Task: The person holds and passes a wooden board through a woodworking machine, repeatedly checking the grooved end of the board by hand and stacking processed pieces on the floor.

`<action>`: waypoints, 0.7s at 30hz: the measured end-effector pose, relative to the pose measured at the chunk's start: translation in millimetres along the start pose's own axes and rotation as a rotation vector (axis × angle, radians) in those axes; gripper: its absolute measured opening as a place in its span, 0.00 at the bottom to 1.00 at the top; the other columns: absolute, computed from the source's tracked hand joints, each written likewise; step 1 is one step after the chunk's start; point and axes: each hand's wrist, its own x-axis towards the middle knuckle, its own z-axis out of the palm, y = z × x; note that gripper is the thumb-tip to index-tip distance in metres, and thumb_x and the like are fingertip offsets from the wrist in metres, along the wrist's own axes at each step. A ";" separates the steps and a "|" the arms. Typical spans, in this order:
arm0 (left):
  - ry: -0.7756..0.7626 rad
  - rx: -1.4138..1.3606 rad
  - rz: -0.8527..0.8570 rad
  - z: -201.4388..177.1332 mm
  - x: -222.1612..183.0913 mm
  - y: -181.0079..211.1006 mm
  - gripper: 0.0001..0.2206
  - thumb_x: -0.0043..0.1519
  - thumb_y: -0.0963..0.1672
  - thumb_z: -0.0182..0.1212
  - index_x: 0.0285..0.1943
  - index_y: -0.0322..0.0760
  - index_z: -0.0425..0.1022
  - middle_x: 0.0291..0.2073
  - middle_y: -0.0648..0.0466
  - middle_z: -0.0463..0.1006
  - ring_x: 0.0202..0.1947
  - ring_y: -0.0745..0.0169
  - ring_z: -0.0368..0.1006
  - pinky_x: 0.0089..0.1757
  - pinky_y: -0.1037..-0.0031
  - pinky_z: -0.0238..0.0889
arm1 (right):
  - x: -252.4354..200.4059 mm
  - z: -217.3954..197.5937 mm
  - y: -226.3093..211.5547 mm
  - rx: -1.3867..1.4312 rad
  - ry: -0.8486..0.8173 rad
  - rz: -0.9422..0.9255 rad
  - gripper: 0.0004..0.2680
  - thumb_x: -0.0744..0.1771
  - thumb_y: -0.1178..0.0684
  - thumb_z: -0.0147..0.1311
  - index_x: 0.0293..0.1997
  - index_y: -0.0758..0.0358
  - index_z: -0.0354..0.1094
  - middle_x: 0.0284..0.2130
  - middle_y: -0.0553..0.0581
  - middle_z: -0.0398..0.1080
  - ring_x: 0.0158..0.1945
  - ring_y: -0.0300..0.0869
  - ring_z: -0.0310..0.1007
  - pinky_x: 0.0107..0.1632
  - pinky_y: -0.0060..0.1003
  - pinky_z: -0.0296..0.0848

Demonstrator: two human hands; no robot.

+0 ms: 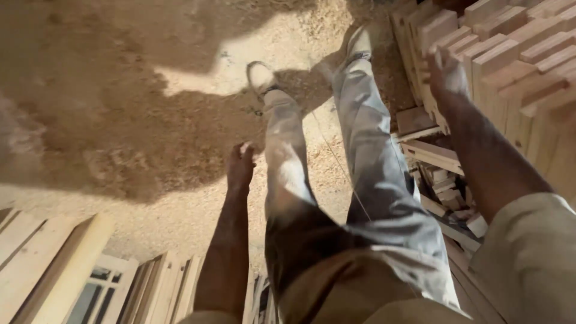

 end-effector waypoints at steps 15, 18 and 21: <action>-0.188 -0.213 0.094 319.5 159.4 52.8 0.19 0.68 0.46 0.57 0.64 0.30 0.72 0.49 0.48 0.81 0.45 0.62 0.78 0.43 0.72 0.72 | 376.4 26.4 96.0 -4.307 -1.206 -0.856 0.26 0.70 0.37 0.50 0.73 0.57 0.43 0.69 0.64 0.56 0.74 0.56 0.56 0.77 0.59 0.55; -0.313 -0.409 0.164 390.0 198.6 69.0 0.20 0.65 0.44 0.63 0.63 0.27 0.74 0.46 0.46 0.80 0.42 0.59 0.77 0.42 0.72 0.72 | 366.4 22.1 78.7 -4.359 -1.213 -0.838 0.28 0.69 0.35 0.47 0.73 0.58 0.41 0.69 0.66 0.54 0.73 0.57 0.55 0.77 0.60 0.54; -0.450 -0.358 0.161 427.0 217.6 110.9 0.20 0.66 0.47 0.62 0.63 0.27 0.75 0.48 0.44 0.81 0.44 0.58 0.77 0.45 0.71 0.73 | 362.9 24.2 67.9 -4.426 -1.079 -0.795 0.30 0.68 0.32 0.45 0.74 0.59 0.40 0.70 0.67 0.53 0.73 0.58 0.55 0.76 0.60 0.54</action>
